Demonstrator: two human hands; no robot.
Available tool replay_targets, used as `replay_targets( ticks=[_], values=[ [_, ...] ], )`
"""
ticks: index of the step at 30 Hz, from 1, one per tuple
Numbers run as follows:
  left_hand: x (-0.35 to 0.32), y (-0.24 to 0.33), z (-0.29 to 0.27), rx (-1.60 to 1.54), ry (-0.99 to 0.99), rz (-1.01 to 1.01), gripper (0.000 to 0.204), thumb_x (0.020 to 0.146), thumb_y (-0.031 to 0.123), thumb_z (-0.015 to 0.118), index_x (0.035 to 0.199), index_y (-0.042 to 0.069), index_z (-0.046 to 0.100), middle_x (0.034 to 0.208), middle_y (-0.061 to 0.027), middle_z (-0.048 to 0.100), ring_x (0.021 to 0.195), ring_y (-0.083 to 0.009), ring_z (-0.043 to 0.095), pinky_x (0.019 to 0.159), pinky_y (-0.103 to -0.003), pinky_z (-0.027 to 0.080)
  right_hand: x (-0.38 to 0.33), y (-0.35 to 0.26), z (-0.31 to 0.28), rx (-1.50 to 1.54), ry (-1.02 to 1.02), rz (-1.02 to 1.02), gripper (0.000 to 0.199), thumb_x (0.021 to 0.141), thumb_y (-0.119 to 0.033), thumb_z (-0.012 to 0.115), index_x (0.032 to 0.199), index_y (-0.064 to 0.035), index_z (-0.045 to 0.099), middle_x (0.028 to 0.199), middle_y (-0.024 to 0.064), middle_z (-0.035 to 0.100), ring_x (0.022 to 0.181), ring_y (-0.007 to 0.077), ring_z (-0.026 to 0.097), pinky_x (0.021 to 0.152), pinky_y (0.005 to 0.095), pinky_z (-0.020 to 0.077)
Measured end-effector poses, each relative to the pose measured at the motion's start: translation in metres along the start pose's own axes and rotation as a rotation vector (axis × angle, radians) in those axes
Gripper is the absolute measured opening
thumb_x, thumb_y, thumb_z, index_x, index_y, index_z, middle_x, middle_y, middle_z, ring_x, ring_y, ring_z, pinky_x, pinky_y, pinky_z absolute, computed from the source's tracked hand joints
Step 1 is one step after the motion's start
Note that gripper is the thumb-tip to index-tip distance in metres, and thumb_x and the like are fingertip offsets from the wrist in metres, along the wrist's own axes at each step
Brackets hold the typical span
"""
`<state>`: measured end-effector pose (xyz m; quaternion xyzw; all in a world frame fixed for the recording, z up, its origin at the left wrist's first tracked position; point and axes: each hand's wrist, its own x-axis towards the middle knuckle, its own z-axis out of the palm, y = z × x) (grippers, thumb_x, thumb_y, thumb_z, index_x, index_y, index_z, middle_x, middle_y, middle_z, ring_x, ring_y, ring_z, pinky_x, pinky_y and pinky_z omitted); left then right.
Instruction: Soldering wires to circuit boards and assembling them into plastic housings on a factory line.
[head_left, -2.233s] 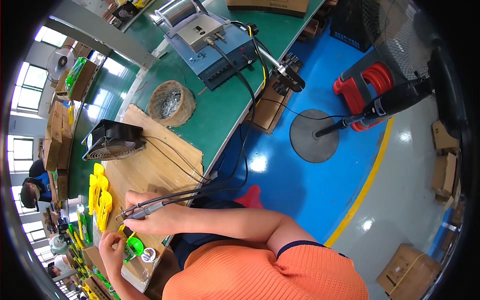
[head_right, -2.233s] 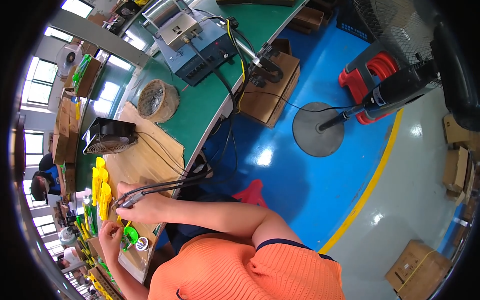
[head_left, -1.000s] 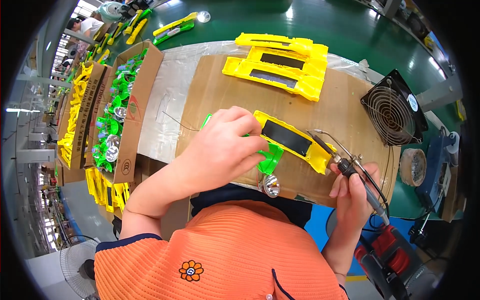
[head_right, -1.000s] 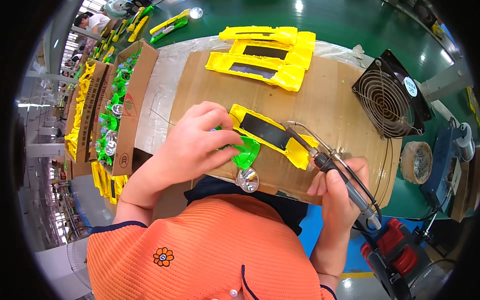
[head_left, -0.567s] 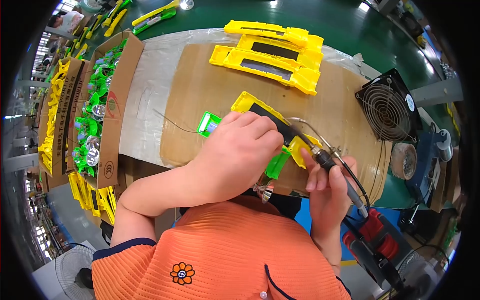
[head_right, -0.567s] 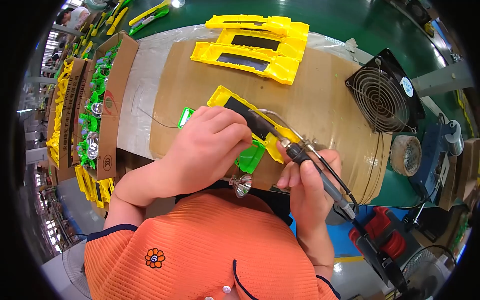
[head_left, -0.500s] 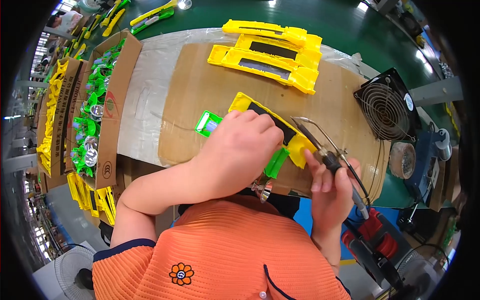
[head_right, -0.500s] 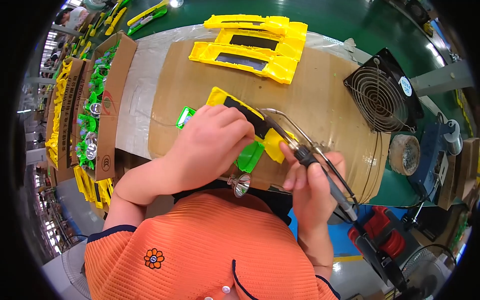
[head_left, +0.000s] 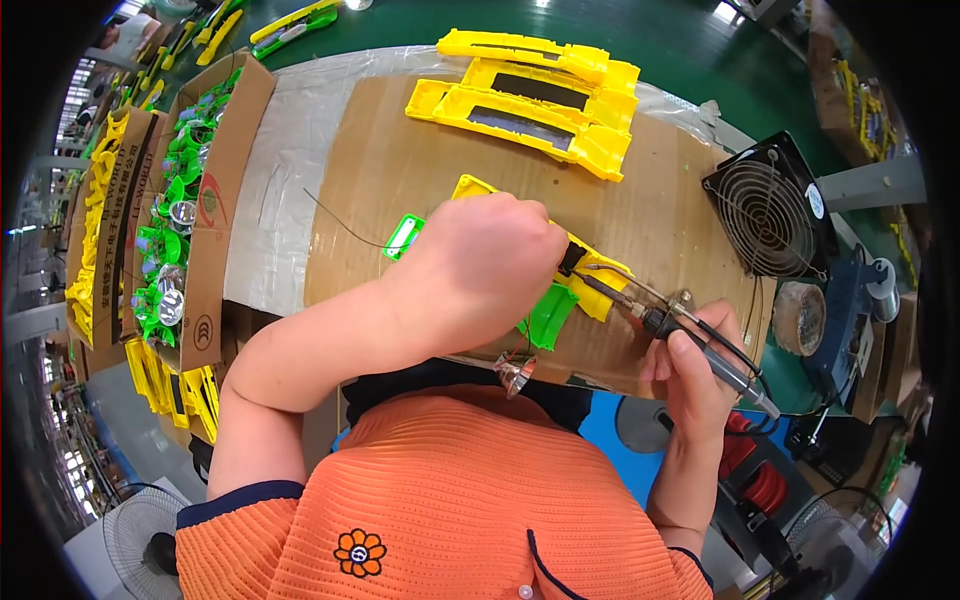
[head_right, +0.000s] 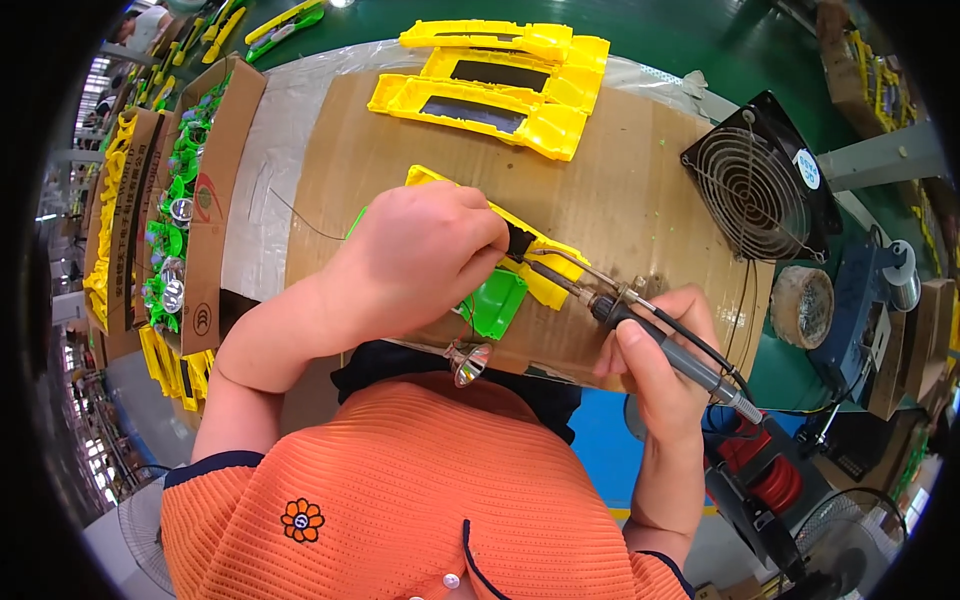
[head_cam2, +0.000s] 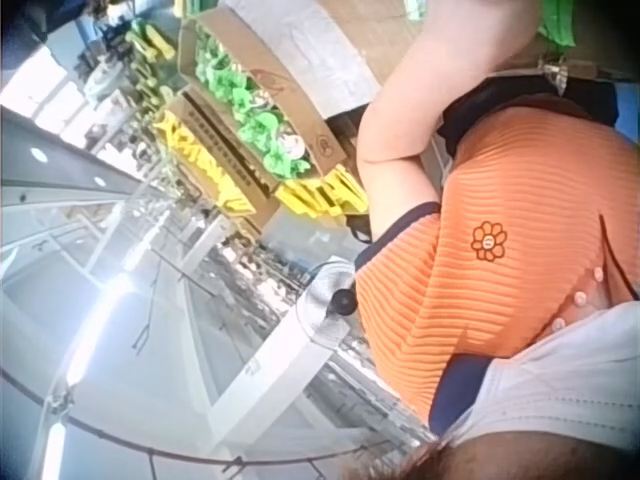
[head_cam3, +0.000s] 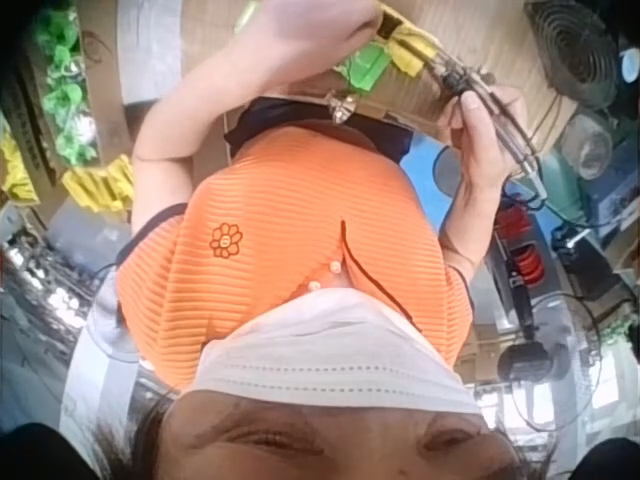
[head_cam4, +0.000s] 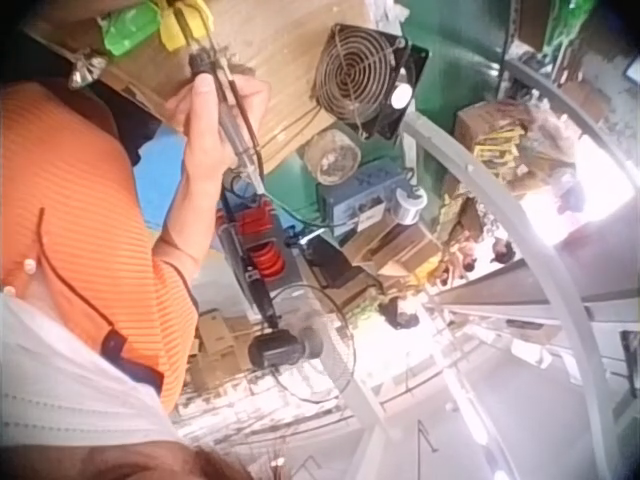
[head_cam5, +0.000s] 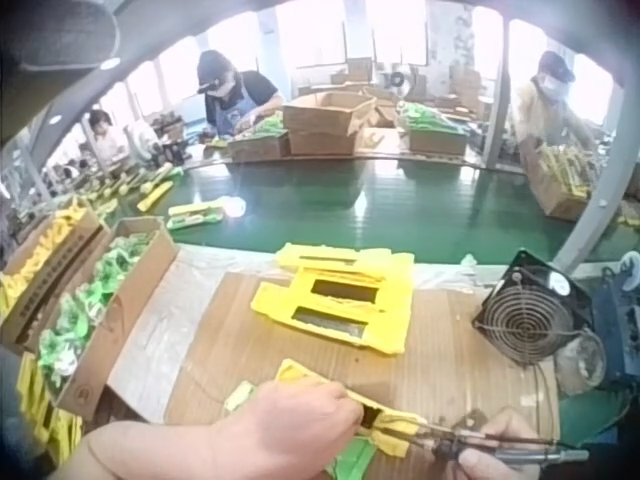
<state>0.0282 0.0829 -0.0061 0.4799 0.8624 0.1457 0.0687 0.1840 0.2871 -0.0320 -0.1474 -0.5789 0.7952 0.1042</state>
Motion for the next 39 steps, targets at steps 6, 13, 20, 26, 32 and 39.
replay_targets(
  ticks=[6, 13, 20, 26, 32, 39],
  values=[
    [0.003, -0.002, 0.002, -0.016, 0.031, 0.015, 0.009, 0.081, 0.014, 0.062, 0.079, 0.007, 0.067, 0.078, -0.0084, 0.064, 0.076, -0.0285, 0.064, 0.067, -0.04, 0.052, 0.004, -0.001, -0.002, -0.094, -0.029, 0.048, 0.018, 0.088, 0.001, 0.061, 0.092, -0.0016, 0.044, 0.068, 0.008, 0.058, 0.054, 0.0133, 0.057, 0.05, 0.0277, 0.0487],
    [0.005, -0.004, 0.001, -0.015, 0.031, 0.03, 0.009, 0.081, 0.014, 0.062, 0.078, 0.007, 0.067, 0.077, -0.0092, 0.064, 0.075, -0.0291, 0.064, 0.067, -0.04, 0.052, 0.004, 0.0, 0.002, -0.147, -0.02, 0.052, 0.017, 0.089, -0.001, 0.06, 0.093, -0.0022, 0.043, 0.066, 0.0078, 0.055, 0.053, 0.0143, 0.054, 0.05, 0.0294, 0.0489],
    [0.008, -0.005, 0.002, 0.002, 0.044, 0.073, 0.01, 0.081, 0.014, 0.062, 0.077, 0.006, 0.066, 0.075, -0.0101, 0.064, 0.073, -0.0297, 0.064, 0.066, -0.04, 0.051, 0.003, 0.003, 0.002, -0.185, -0.027, 0.032, 0.017, 0.09, -0.004, 0.059, 0.094, -0.0031, 0.042, 0.065, 0.0069, 0.051, 0.05, 0.0148, 0.05, 0.05, 0.0321, 0.05],
    [0.009, -0.005, 0.001, -0.005, 0.047, 0.071, 0.011, 0.081, 0.014, 0.062, 0.075, 0.005, 0.066, 0.073, -0.0106, 0.063, 0.072, -0.0304, 0.064, 0.066, -0.041, 0.051, -0.002, 0.006, -0.005, -0.034, -0.009, -0.009, 0.018, 0.09, -0.002, 0.06, 0.095, -0.0007, 0.042, 0.066, 0.0101, 0.056, 0.052, 0.0155, 0.056, 0.051, 0.0302, 0.0506],
    [0.008, -0.005, 0.001, -0.026, 0.053, 0.07, 0.012, 0.081, 0.014, 0.062, 0.075, 0.005, 0.066, 0.074, -0.0115, 0.063, 0.072, -0.0311, 0.064, 0.066, -0.042, 0.051, -0.007, 0.011, -0.002, 0.067, 0.028, -0.086, 0.021, 0.092, -0.007, 0.06, 0.1, -0.0028, 0.041, 0.067, 0.01, 0.054, 0.055, 0.0179, 0.056, 0.056, 0.0358, 0.0538],
    [0.007, -0.005, 0.0, -0.029, 0.055, 0.058, 0.012, 0.08, 0.015, 0.062, 0.075, 0.005, 0.065, 0.074, -0.0117, 0.063, 0.073, -0.0317, 0.064, 0.066, -0.042, 0.051, -0.004, 0.018, 0.027, 0.297, 0.093, -0.059, 0.014, 0.095, -0.01, 0.054, 0.105, -0.0084, 0.043, 0.066, 0.0059, 0.051, 0.059, 0.021, 0.057, 0.11, 0.0614, 0.0322]
  ],
)
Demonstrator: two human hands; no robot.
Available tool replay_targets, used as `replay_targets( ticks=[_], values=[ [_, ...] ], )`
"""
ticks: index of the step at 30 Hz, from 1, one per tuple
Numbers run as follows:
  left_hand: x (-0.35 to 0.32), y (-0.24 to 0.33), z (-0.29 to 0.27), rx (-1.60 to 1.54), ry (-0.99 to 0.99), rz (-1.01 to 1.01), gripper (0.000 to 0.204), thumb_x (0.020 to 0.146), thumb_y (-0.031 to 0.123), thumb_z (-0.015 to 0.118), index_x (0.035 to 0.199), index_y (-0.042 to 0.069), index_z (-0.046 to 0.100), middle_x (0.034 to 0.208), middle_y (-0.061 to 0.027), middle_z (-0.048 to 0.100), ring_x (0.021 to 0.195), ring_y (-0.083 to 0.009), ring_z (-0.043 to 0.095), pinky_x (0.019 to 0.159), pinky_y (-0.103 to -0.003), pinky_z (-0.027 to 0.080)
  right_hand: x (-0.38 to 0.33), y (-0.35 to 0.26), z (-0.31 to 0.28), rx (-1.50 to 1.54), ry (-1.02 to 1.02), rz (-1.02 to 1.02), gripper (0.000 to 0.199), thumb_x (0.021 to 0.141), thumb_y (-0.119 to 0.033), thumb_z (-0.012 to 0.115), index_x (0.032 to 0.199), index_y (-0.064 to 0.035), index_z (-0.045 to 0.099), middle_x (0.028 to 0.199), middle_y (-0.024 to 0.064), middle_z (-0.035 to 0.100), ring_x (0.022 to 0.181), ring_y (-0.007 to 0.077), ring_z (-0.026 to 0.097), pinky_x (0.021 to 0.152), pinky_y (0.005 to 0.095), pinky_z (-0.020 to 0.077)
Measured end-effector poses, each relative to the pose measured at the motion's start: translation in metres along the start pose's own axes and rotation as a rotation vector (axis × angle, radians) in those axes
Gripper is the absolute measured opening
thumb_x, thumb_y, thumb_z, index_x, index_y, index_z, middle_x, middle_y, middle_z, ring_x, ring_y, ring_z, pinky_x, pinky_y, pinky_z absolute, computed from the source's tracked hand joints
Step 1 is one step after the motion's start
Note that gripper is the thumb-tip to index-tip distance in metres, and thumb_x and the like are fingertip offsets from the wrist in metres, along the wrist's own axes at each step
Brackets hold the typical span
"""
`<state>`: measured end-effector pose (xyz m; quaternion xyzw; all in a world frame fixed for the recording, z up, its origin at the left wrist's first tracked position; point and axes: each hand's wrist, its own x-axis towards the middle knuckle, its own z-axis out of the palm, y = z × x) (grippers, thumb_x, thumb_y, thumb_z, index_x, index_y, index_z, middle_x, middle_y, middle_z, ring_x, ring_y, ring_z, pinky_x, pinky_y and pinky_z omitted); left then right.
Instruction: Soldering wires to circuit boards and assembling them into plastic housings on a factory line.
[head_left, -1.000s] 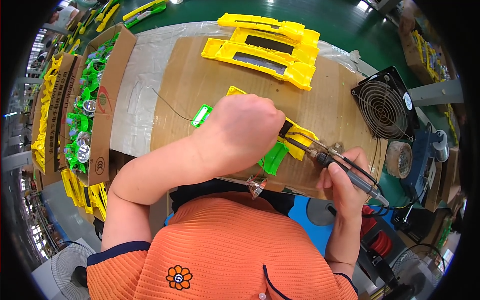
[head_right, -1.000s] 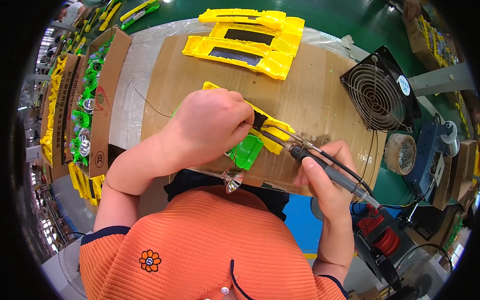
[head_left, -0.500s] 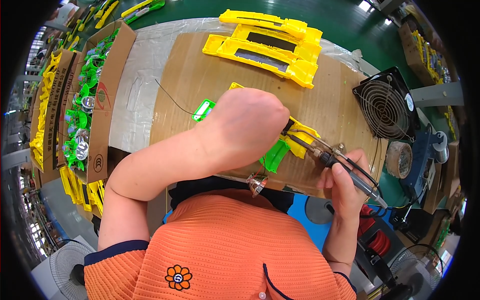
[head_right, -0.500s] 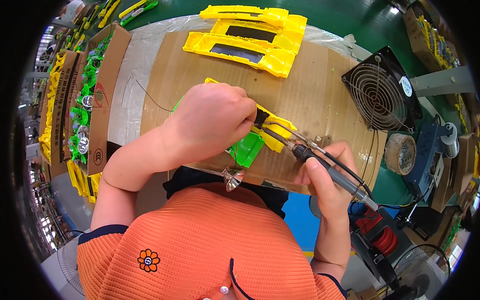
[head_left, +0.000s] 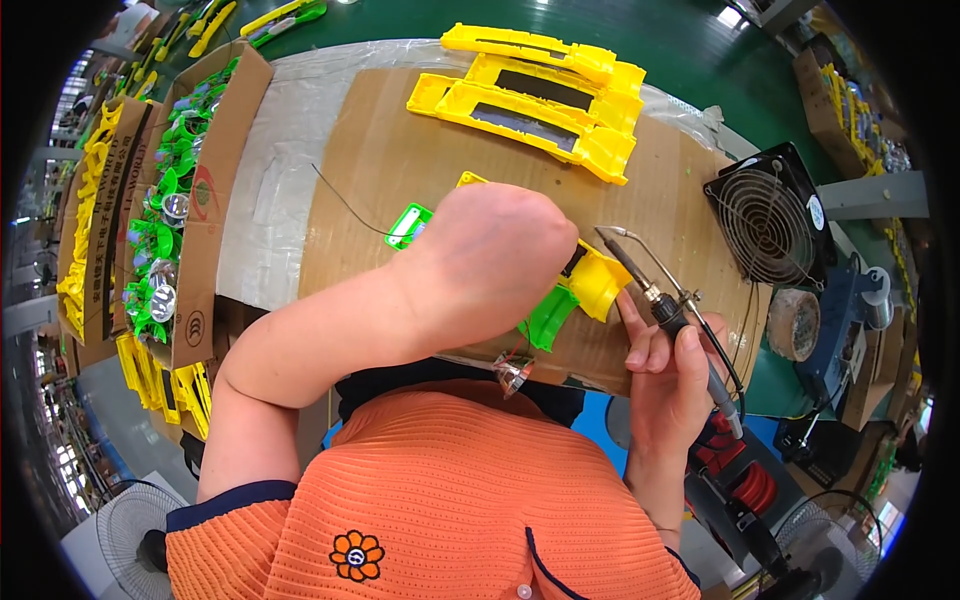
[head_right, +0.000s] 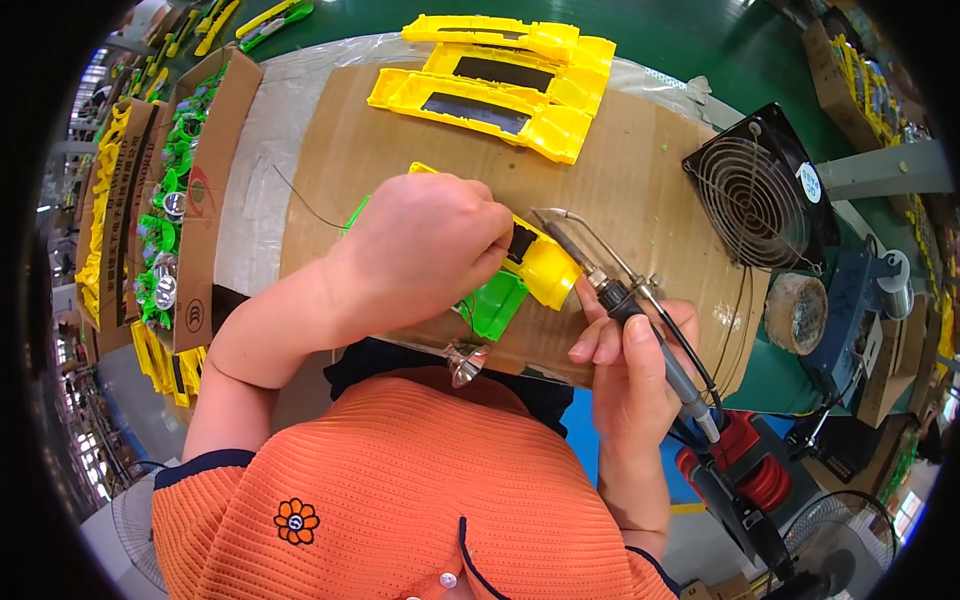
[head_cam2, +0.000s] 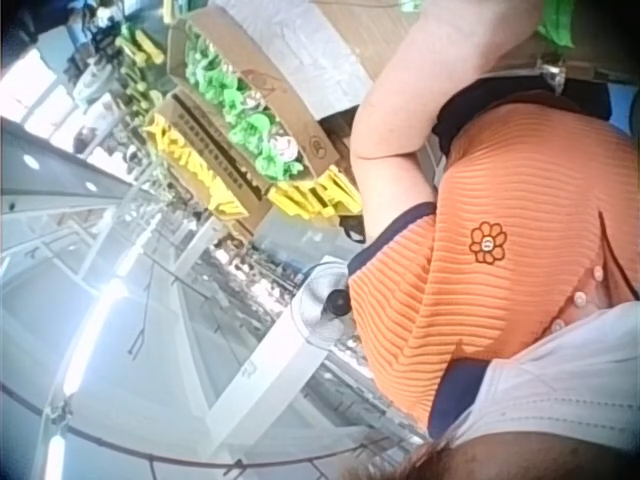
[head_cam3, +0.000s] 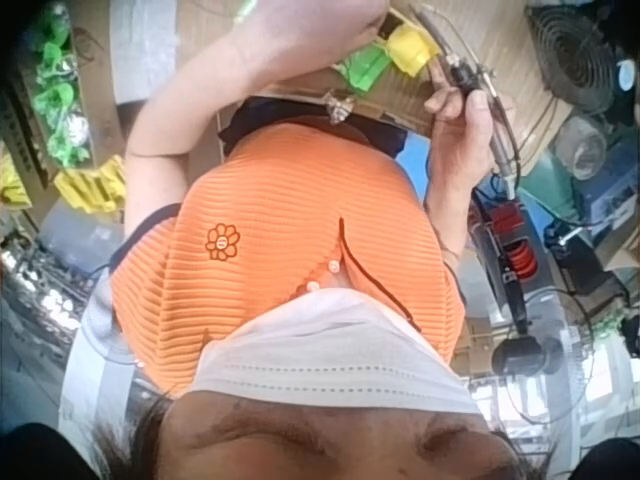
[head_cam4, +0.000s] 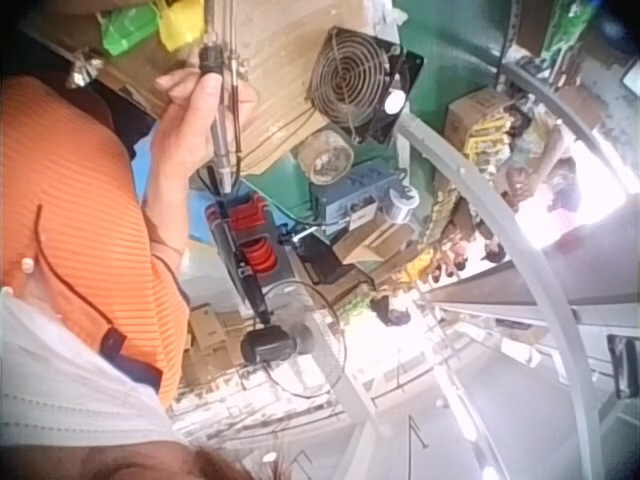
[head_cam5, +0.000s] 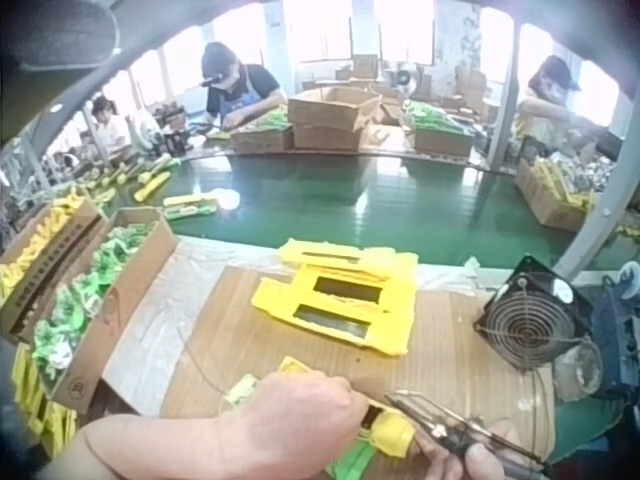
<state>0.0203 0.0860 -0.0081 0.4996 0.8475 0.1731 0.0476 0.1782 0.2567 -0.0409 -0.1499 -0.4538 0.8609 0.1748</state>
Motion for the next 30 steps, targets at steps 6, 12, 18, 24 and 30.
replay_targets(
  ticks=[6, 12, 18, 24, 30],
  values=[
    [-0.004, -0.004, -0.002, 0.038, -0.015, -0.127, 0.013, 0.082, 0.015, 0.061, 0.073, 0.006, 0.065, 0.073, -0.0113, 0.063, 0.072, -0.0311, 0.064, 0.065, -0.041, 0.051, 0.019, 0.002, 0.013, -0.011, -0.013, 0.01, 0.01, 0.096, -0.01, 0.051, 0.104, -0.0083, 0.046, 0.065, 0.0044, 0.05, 0.06, 0.0197, 0.057, 0.108, 0.0565, 0.0376],
    [-0.014, 0.006, -0.011, 0.168, 0.002, -0.09, 0.011, 0.081, 0.015, 0.063, 0.075, 0.007, 0.063, 0.078, -0.0085, 0.063, 0.078, -0.0278, 0.064, 0.067, -0.038, 0.051, 0.013, -0.003, -0.001, 0.021, -0.03, -0.025, 0.006, 0.097, -0.008, 0.051, 0.101, -0.0089, 0.047, 0.064, 0.0034, 0.049, 0.06, 0.0185, 0.057, 0.106, 0.0585, 0.0381],
    [-0.047, 0.031, -0.044, -0.02, -0.252, 0.381, 0.028, 0.074, 0.015, 0.063, 0.101, 0.01, 0.066, 0.104, -0.0042, 0.059, 0.088, -0.0178, 0.057, 0.076, -0.03, 0.049, 0.005, -0.002, -0.011, -0.018, 0.009, -0.064, 0.005, 0.096, -0.008, 0.051, 0.1, -0.0081, 0.047, 0.064, 0.0035, 0.048, 0.057, 0.0174, 0.054, 0.106, 0.0566, 0.0391],
    [-0.053, 0.032, -0.013, 0.064, -0.402, 0.505, 0.034, 0.076, 0.016, 0.062, 0.11, 0.01, 0.063, 0.112, -0.0048, 0.056, 0.084, -0.0179, 0.058, 0.073, -0.029, 0.049, 0.006, -0.001, 0.001, -0.065, 0.069, -0.053, 0.007, 0.097, -0.012, 0.052, 0.093, -0.0095, 0.047, 0.06, 0.0006, 0.043, 0.054, 0.0133, 0.049, 0.109, 0.0508, 0.0381],
    [-0.036, 0.04, 0.004, -0.163, 0.322, 0.343, 0.037, 0.082, 0.021, 0.067, 0.117, 0.011, 0.059, 0.107, -0.0069, 0.057, 0.074, -0.018, 0.061, 0.064, -0.031, 0.05, 0.003, 0.003, -0.018, 0.114, 0.074, -0.067, 0.002, 0.099, -0.01, 0.052, 0.098, -0.0099, 0.05, 0.063, 0.0001, 0.043, 0.059, 0.0139, 0.048, 0.103, 0.0489, 0.0438]
  ],
)
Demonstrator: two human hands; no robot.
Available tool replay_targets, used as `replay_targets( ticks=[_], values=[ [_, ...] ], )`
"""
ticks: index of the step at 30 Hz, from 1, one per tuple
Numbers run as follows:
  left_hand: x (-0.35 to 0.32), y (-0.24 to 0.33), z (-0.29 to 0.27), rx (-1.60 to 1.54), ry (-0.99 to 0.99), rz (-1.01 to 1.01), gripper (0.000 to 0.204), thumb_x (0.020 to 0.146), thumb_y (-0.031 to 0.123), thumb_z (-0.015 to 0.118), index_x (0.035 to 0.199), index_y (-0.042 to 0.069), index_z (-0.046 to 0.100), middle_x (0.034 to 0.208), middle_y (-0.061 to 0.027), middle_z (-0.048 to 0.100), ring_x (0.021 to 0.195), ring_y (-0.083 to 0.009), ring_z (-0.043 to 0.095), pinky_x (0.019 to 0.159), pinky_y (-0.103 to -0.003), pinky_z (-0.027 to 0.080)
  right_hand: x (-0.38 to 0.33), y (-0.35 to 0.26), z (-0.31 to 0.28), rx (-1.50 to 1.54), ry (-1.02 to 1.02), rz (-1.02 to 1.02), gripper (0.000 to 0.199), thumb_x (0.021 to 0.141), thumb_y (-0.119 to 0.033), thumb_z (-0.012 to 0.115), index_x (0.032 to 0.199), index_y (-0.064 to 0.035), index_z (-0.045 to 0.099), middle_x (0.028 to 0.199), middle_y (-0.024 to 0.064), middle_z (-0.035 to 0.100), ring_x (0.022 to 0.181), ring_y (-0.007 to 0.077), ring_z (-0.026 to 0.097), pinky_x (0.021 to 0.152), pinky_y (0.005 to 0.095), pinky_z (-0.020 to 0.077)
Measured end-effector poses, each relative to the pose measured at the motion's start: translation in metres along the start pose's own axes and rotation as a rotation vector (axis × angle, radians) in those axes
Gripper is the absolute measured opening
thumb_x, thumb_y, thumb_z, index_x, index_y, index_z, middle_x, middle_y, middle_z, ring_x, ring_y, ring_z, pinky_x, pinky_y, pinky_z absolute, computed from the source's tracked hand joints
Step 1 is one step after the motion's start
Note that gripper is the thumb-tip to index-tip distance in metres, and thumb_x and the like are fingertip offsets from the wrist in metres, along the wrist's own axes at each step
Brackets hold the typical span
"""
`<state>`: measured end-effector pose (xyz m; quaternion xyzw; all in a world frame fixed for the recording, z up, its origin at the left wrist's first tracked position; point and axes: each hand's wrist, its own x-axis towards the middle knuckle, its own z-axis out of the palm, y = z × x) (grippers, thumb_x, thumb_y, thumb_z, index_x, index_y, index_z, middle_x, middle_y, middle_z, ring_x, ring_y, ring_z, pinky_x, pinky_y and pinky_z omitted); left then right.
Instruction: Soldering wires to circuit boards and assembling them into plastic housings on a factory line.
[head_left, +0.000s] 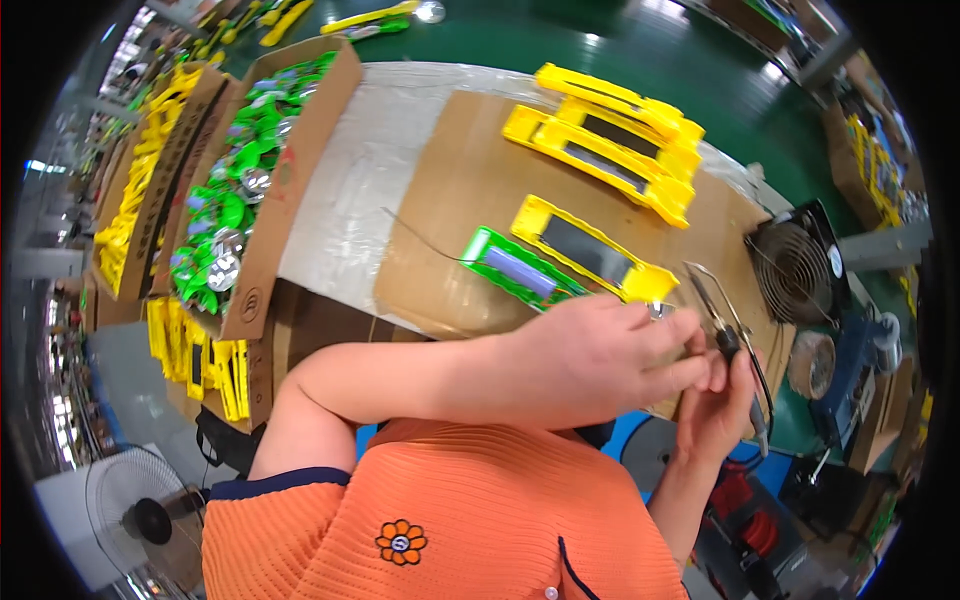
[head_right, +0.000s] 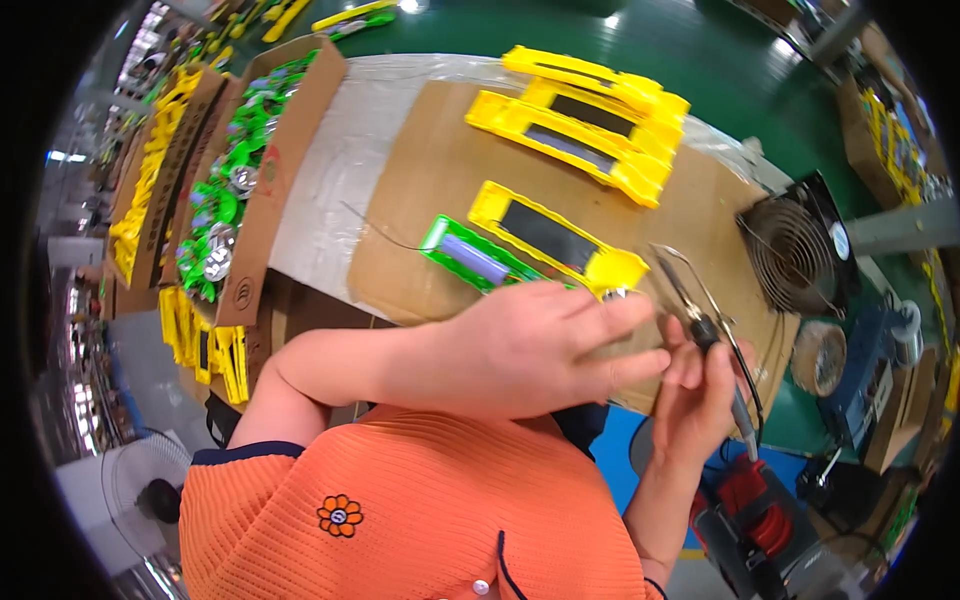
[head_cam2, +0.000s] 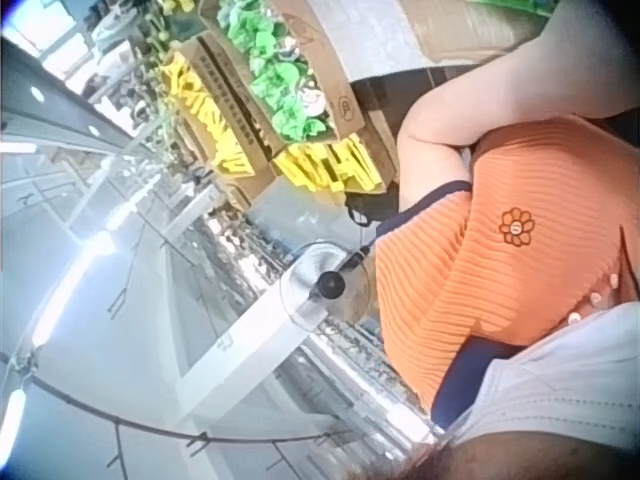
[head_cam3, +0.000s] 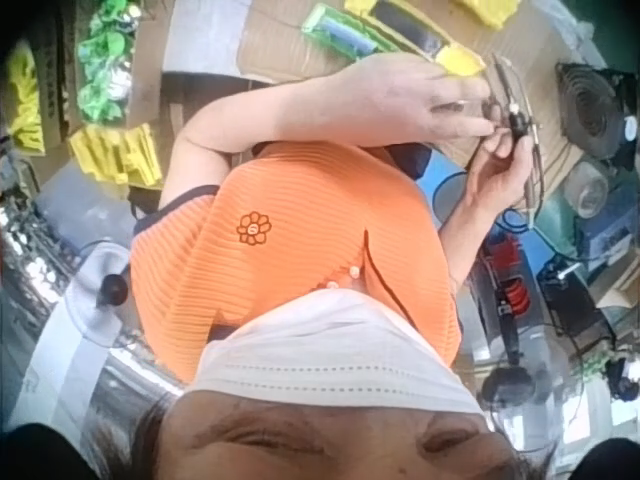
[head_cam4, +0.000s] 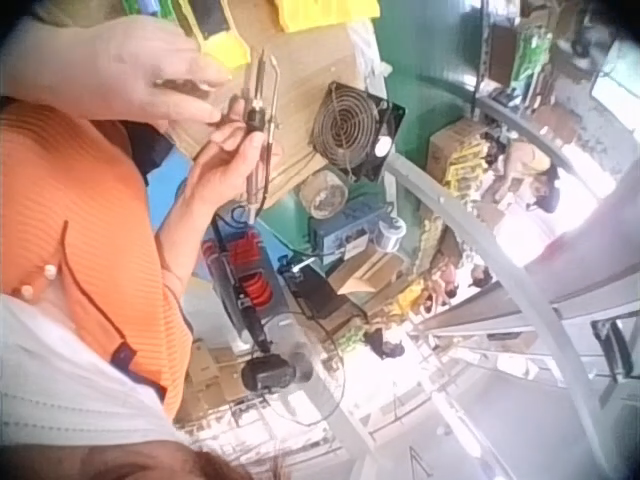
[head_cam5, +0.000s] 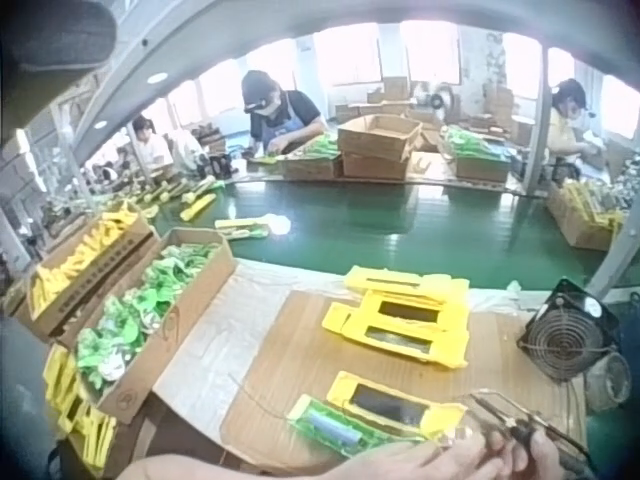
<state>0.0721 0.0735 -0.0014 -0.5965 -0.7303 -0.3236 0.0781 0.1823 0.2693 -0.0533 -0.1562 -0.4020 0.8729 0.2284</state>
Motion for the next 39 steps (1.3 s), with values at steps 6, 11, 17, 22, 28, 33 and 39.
replay_targets(
  ticks=[6, 11, 17, 22, 28, 33, 39],
  values=[
    [-0.066, 0.0, -0.063, 0.519, -0.329, -0.709, 0.024, 0.087, 0.034, 0.067, 0.089, 0.01, 0.066, 0.079, -0.0038, 0.064, 0.066, -0.0223, 0.063, 0.055, -0.036, 0.049, -0.015, -0.012, -0.008, 0.047, -0.048, -0.014, 0.004, 0.099, -0.013, 0.048, 0.1, -0.0098, 0.048, 0.06, -0.0011, 0.037, 0.058, 0.0125, 0.047, 0.102, 0.0419, 0.0436],
    [-0.079, -0.037, -0.065, 0.341, 0.33, -0.597, 0.012, 0.083, 0.013, 0.07, 0.094, 0.008, 0.072, 0.09, -0.0085, 0.067, 0.079, -0.0276, 0.065, 0.067, -0.035, 0.051, -0.03, -0.009, 0.004, 0.008, -0.105, 0.035, 0.016, 0.096, -0.015, 0.054, 0.107, -0.0067, 0.045, 0.056, 0.0015, 0.045, 0.051, 0.0178, 0.051, 0.095, 0.0422, 0.0482],
    [-0.056, -0.039, -0.052, -0.132, 0.091, -0.404, 0.019, 0.081, 0.004, 0.072, 0.1, 0.008, 0.073, 0.098, -0.0064, 0.068, 0.089, -0.0248, 0.064, 0.077, -0.034, 0.051, -0.037, -0.003, 0.017, -0.149, -0.15, 0.073, 0.019, 0.091, -0.011, 0.056, 0.102, -0.005, 0.042, 0.057, 0.0027, 0.045, 0.047, 0.0175, 0.052, 0.088, 0.0448, 0.0545],
    [-0.047, -0.048, -0.049, -0.085, -0.079, -0.259, 0.016, 0.081, 0.007, 0.072, 0.097, 0.01, 0.072, 0.093, -0.0044, 0.066, 0.089, -0.0248, 0.063, 0.078, -0.036, 0.05, -0.037, -0.001, 0.017, -0.247, -0.147, 0.134, 0.021, 0.09, -0.009, 0.058, 0.101, -0.0037, 0.041, 0.067, 0.0105, 0.056, 0.048, 0.0148, 0.05, 0.066, 0.038, 0.0564],
    [-0.036, -0.043, -0.053, 0.061, -0.278, -0.218, 0.011, 0.078, 0.011, 0.07, 0.088, 0.01, 0.067, 0.087, -0.0026, 0.062, 0.086, -0.0227, 0.062, 0.074, -0.036, 0.048, -0.038, 0.003, 0.022, -0.26, -0.127, 0.202, 0.025, 0.088, -0.006, 0.062, 0.102, -0.003, 0.042, 0.078, 0.0157, 0.061, 0.05, 0.0153, 0.05, 0.048, 0.0328, 0.0511],
    [-0.032, -0.043, -0.054, 0.112, -0.357, -0.209, 0.009, 0.077, 0.013, 0.069, 0.084, 0.009, 0.066, 0.083, -0.0022, 0.061, 0.083, -0.0228, 0.061, 0.073, -0.035, 0.049, -0.037, 0.001, 0.025, -0.297, -0.157, 0.24, 0.024, 0.088, -0.003, 0.063, 0.1, -0.002, 0.042, 0.074, 0.0109, 0.057, 0.053, 0.0164, 0.054, 0.049, 0.0332, 0.0514],
    [-0.031, -0.043, -0.053, 0.133, -0.352, -0.212, 0.008, 0.077, 0.013, 0.069, 0.083, 0.009, 0.066, 0.081, -0.0029, 0.06, 0.081, -0.0232, 0.061, 0.071, -0.035, 0.049, -0.037, 0.003, 0.03, -0.341, -0.159, 0.236, 0.023, 0.088, -0.001, 0.062, 0.1, -0.0024, 0.042, 0.072, 0.0108, 0.057, 0.053, 0.0167, 0.055, 0.051, 0.033, 0.0519]
  ],
)
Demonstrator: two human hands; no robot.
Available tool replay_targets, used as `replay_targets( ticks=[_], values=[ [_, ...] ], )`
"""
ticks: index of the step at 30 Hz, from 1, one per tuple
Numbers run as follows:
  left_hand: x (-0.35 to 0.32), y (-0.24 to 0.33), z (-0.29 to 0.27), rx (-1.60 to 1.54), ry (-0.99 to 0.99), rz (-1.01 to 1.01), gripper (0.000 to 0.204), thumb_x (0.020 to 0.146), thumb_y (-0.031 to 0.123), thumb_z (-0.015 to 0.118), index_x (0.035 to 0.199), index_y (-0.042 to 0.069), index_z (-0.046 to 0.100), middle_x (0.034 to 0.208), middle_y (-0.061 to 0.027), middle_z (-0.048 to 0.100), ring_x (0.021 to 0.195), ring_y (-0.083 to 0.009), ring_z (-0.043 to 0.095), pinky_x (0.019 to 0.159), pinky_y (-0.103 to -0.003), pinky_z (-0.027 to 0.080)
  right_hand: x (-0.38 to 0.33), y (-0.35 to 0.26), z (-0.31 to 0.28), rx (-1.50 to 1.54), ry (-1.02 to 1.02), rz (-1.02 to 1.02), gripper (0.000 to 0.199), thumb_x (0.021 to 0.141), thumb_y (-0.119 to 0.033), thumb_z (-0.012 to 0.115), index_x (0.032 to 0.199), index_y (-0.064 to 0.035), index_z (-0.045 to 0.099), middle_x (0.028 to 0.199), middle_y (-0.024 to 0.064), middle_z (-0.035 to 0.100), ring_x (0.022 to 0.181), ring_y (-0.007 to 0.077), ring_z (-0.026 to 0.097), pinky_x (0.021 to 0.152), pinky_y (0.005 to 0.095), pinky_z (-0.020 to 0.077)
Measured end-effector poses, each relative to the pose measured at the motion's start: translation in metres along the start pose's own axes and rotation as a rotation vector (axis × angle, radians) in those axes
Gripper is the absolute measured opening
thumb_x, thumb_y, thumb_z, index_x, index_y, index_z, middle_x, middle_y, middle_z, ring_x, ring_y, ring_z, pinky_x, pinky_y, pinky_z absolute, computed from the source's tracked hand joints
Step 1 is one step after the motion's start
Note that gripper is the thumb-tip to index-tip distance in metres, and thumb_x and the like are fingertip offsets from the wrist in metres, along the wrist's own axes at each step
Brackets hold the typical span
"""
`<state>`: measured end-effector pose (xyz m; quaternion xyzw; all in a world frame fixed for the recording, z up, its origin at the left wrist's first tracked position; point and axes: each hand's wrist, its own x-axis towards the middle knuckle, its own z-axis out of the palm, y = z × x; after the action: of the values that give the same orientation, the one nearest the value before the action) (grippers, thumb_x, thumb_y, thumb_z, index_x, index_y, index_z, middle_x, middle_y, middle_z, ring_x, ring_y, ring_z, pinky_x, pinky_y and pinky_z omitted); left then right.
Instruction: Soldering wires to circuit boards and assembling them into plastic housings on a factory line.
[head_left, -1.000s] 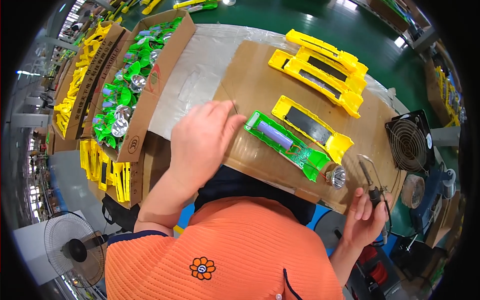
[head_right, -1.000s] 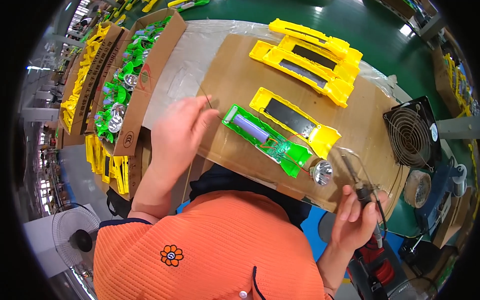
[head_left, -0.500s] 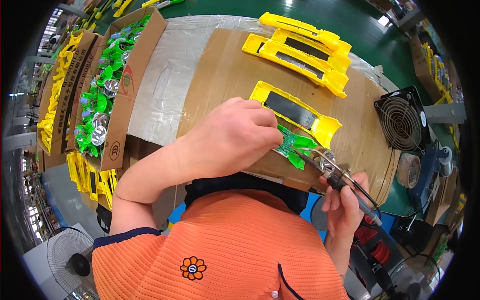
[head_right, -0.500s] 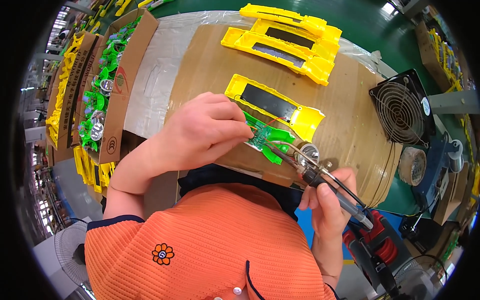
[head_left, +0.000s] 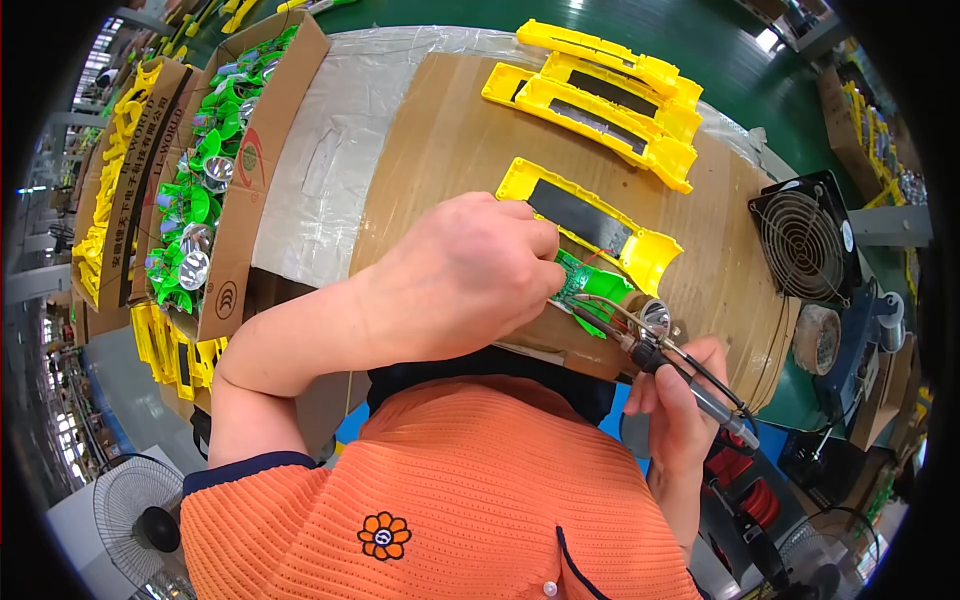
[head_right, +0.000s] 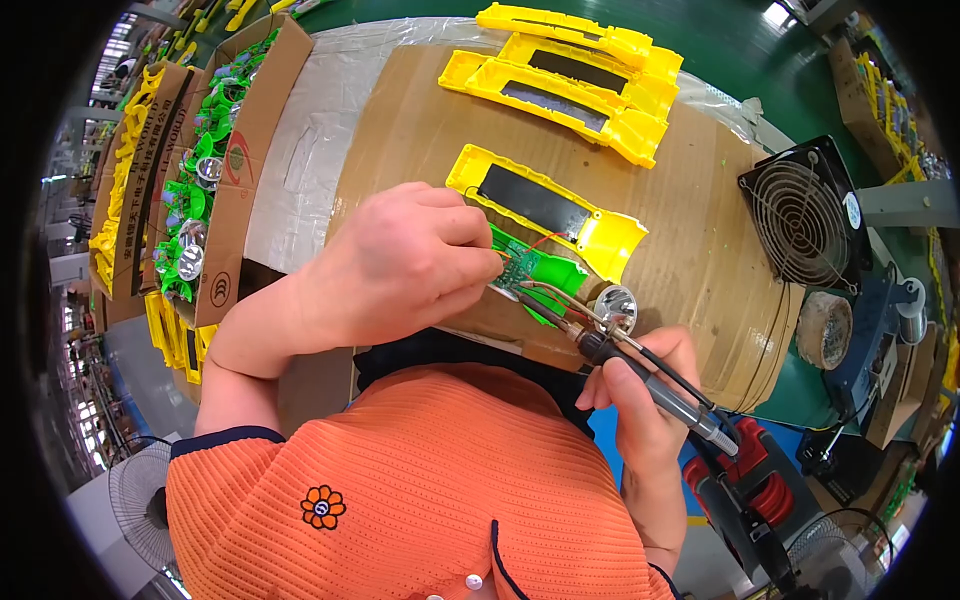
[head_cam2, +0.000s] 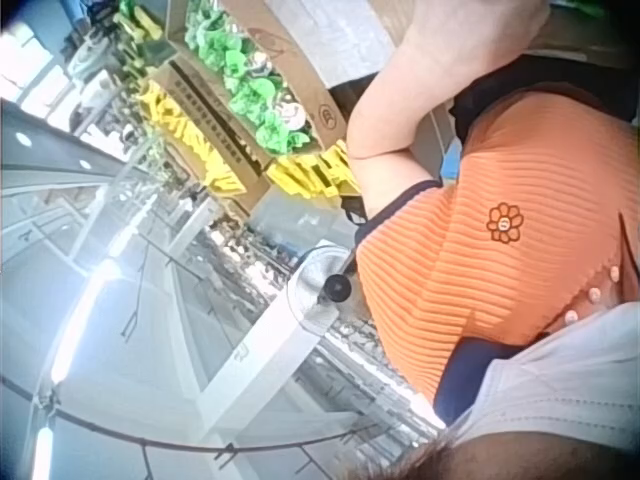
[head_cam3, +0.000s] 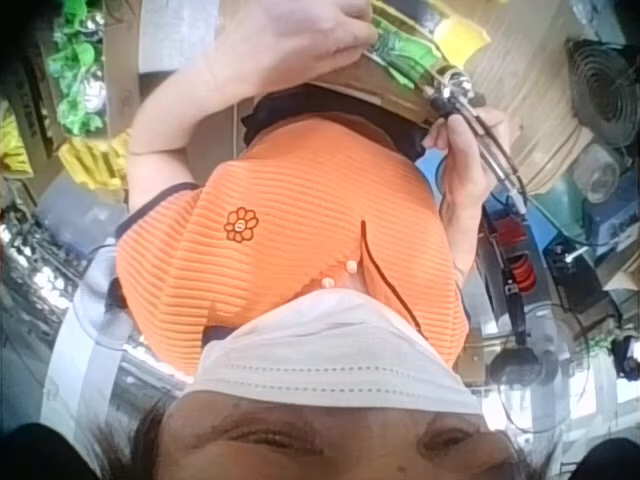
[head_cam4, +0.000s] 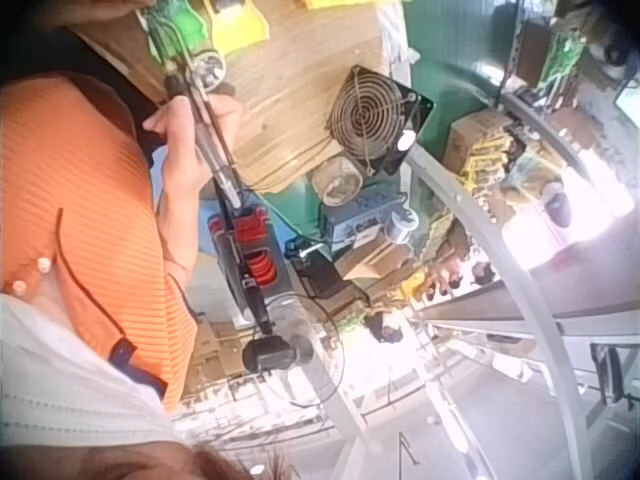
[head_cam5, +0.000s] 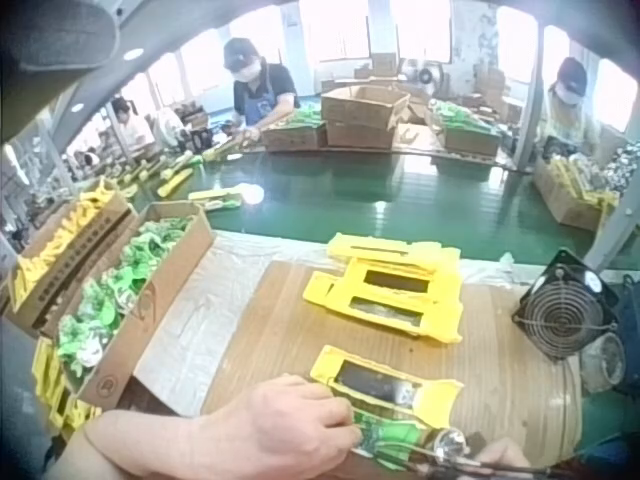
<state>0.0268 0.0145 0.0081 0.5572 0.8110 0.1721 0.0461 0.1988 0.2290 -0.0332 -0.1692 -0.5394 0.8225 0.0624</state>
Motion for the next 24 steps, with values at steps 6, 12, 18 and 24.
replay_targets(
  ticks=[6, 12, 18, 24],
  values=[
    [0.0, 0.001, 0.0, 0.0, 0.004, 0.001, 0.008, 0.077, 0.014, 0.069, 0.081, 0.009, 0.065, 0.08, -0.0029, 0.06, 0.081, -0.0231, 0.061, 0.071, -0.036, 0.049, -0.004, 0.003, 0.003, -0.046, -0.018, -0.044, 0.025, 0.089, 0.002, 0.061, 0.103, -0.0033, 0.04, 0.069, 0.0103, 0.057, 0.055, 0.0173, 0.058, 0.055, 0.0309, 0.0521],
    [-0.001, 0.004, 0.0, 0.006, 0.009, 0.002, 0.008, 0.076, 0.014, 0.068, 0.08, 0.009, 0.064, 0.08, -0.0029, 0.059, 0.081, -0.0227, 0.061, 0.071, -0.035, 0.048, -0.009, 0.008, -0.001, -0.057, -0.046, -0.074, 0.026, 0.089, 0.001, 0.06, 0.104, -0.0032, 0.039, 0.07, 0.0122, 0.059, 0.055, 0.0176, 0.059, 0.055, 0.0305, 0.0519],
    [0.001, 0.003, 0.003, 0.008, 0.01, 0.018, 0.008, 0.076, 0.014, 0.068, 0.078, 0.009, 0.062, 0.079, -0.0027, 0.059, 0.08, -0.0229, 0.06, 0.07, -0.035, 0.048, -0.003, -0.007, -0.015, -0.074, 0.068, -0.2, 0.024, 0.089, -0.01, 0.063, 0.098, -0.0026, 0.041, 0.065, 0.0075, 0.052, 0.048, 0.0154, 0.052, 0.048, 0.0306, 0.05],
    [0.012, -0.002, -0.013, 0.004, 0.026, 0.017, 0.008, 0.081, 0.015, 0.067, 0.085, 0.009, 0.066, 0.087, -0.0043, 0.06, 0.086, -0.0234, 0.059, 0.074, -0.036, 0.047, 0.022, -0.007, -0.04, 0.0, 0.232, -0.324, 0.011, 0.095, -0.013, 0.056, 0.094, -0.0067, 0.047, 0.063, 0.0009, 0.044, 0.054, 0.0122, 0.047, 0.081, 0.0352, 0.0485]
  ],
)
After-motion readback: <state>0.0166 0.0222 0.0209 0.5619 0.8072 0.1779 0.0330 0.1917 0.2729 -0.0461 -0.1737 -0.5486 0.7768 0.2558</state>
